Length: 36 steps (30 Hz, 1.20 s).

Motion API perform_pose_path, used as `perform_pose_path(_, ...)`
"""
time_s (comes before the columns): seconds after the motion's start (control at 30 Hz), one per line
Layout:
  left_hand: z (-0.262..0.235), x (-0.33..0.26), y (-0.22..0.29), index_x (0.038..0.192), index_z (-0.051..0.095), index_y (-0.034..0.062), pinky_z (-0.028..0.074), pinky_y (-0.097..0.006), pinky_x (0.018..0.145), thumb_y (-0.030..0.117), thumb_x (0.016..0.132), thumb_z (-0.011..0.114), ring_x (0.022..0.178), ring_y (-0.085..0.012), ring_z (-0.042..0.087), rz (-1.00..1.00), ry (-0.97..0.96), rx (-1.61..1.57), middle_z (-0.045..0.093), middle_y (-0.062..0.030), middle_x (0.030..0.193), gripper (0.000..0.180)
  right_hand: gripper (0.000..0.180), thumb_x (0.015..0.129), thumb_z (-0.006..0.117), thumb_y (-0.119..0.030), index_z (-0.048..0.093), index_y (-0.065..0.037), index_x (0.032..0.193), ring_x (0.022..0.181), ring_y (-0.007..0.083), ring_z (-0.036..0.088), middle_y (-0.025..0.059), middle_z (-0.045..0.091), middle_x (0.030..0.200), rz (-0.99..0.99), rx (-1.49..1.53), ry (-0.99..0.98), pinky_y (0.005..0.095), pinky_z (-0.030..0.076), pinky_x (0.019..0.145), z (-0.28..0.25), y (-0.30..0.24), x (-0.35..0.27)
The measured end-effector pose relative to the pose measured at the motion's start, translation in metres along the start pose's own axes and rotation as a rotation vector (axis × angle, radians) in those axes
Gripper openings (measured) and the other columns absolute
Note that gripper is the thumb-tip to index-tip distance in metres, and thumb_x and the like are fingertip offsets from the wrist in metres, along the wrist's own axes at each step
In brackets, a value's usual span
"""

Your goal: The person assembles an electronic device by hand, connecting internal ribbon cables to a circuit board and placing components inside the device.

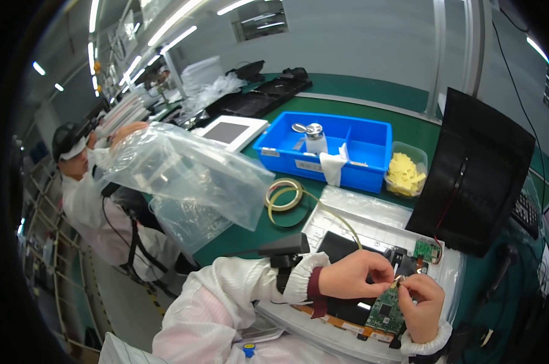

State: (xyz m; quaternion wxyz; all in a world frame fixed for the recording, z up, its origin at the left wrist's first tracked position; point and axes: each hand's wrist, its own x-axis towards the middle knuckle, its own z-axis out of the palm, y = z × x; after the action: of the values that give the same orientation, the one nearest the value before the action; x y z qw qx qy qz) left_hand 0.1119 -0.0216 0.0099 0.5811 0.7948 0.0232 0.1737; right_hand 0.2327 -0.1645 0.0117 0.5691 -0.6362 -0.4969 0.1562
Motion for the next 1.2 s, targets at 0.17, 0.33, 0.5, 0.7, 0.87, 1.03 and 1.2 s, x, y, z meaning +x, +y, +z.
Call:
perform_pose_path(0.17, -0.004, 0.003, -0.003, 0.076, 0.058, -0.0021, 0.045, -0.022, 0.059, 0.006, 0.074, 0.060, 0.063, -0.0104, 0.055, 0.004, 0.007, 0.042, 0.057, -0.0047, 0.067, 0.008, 0.002, 0.071, 0.058, 0.006, 0.057, 0.006, 0.072, 0.062, 0.0092, 0.051, 0.0059, 0.054, 0.072, 0.093, 0.057, -0.019, 0.0181, 0.037, 0.051, -0.007, 0.009, 0.002)
perform_pose_path(0.33, -0.010, 0.010, -0.002, 0.074, 0.058, -0.0026, 0.044, -0.023, 0.056, 0.005, 0.073, 0.061, 0.059, -0.0097, 0.054, -0.032, 0.036, -0.023, 0.058, -0.0056, 0.064, 0.008, 0.002, 0.073, 0.057, 0.005, 0.057, 0.005, 0.071, 0.058, 0.0081, 0.048, 0.0048, 0.054, 0.072, 0.178, 0.188, 0.036, 0.0180, 0.035, 0.050, -0.010, 0.012, 0.003)
perform_pose_path(0.5, -0.021, 0.026, -0.011, 0.072, 0.059, -0.0019, 0.044, -0.023, 0.055, 0.006, 0.072, 0.061, 0.058, -0.0094, 0.054, 0.089, 0.185, 0.099, 0.058, -0.0060, 0.062, 0.009, 0.004, 0.074, 0.056, 0.004, 0.056, 0.005, 0.071, 0.056, 0.0076, 0.048, 0.0045, 0.053, 0.072, 0.226, 0.210, 0.064, 0.0179, 0.036, 0.048, -0.008, 0.008, 0.003)
perform_pose_path(0.7, -0.040, 0.064, -0.015, 0.071, 0.059, -0.0019, 0.044, -0.025, 0.054, 0.006, 0.071, 0.062, 0.056, -0.0115, 0.054, 0.122, 0.421, 0.147, 0.057, -0.0080, 0.060, 0.009, 0.007, 0.076, 0.054, 0.002, 0.056, 0.001, 0.069, 0.054, 0.0067, 0.047, 0.0032, 0.053, 0.065, 0.192, 0.159, 0.086, 0.0190, 0.034, 0.047, -0.005, 0.006, 0.003)
perform_pose_path(0.87, -0.052, 0.102, -0.020, 0.070, 0.059, -0.0018, 0.045, -0.027, 0.055, 0.005, 0.069, 0.061, 0.057, -0.0166, 0.057, 0.175, 0.581, 0.214, 0.059, -0.0104, 0.062, 0.007, 0.007, 0.076, 0.053, 0.001, 0.055, 0.001, 0.069, 0.054, 0.0073, 0.047, 0.0028, 0.052, 0.065, 0.224, 0.162, 0.103, 0.0193, 0.035, 0.047, -0.008, 0.006, 0.001)
perform_pose_path(1.03, -0.073, 0.112, -0.029, 0.071, 0.059, -0.0022, 0.045, -0.028, 0.055, 0.005, 0.069, 0.060, 0.057, -0.0179, 0.057, 0.199, 0.680, 0.267, 0.059, -0.0110, 0.062, 0.007, 0.007, 0.075, 0.054, 0.002, 0.055, 0.001, 0.068, 0.054, 0.0075, 0.048, 0.0031, 0.052, 0.063, 0.207, 0.164, 0.130, 0.0196, 0.035, 0.046, -0.001, 0.016, 0.007)
perform_pose_path(1.2, -0.070, 0.120, -0.027, 0.071, 0.059, -0.0024, 0.045, -0.028, 0.055, 0.005, 0.069, 0.060, 0.057, -0.0200, 0.058, 0.207, 0.680, 0.282, 0.059, -0.0115, 0.063, 0.007, 0.008, 0.074, 0.054, 0.002, 0.055, 0.001, 0.066, 0.051, 0.0079, 0.047, 0.0035, 0.051, 0.062, 0.168, 0.188, 0.160, 0.0199, 0.035, 0.044, -0.015, 0.030, 0.001)
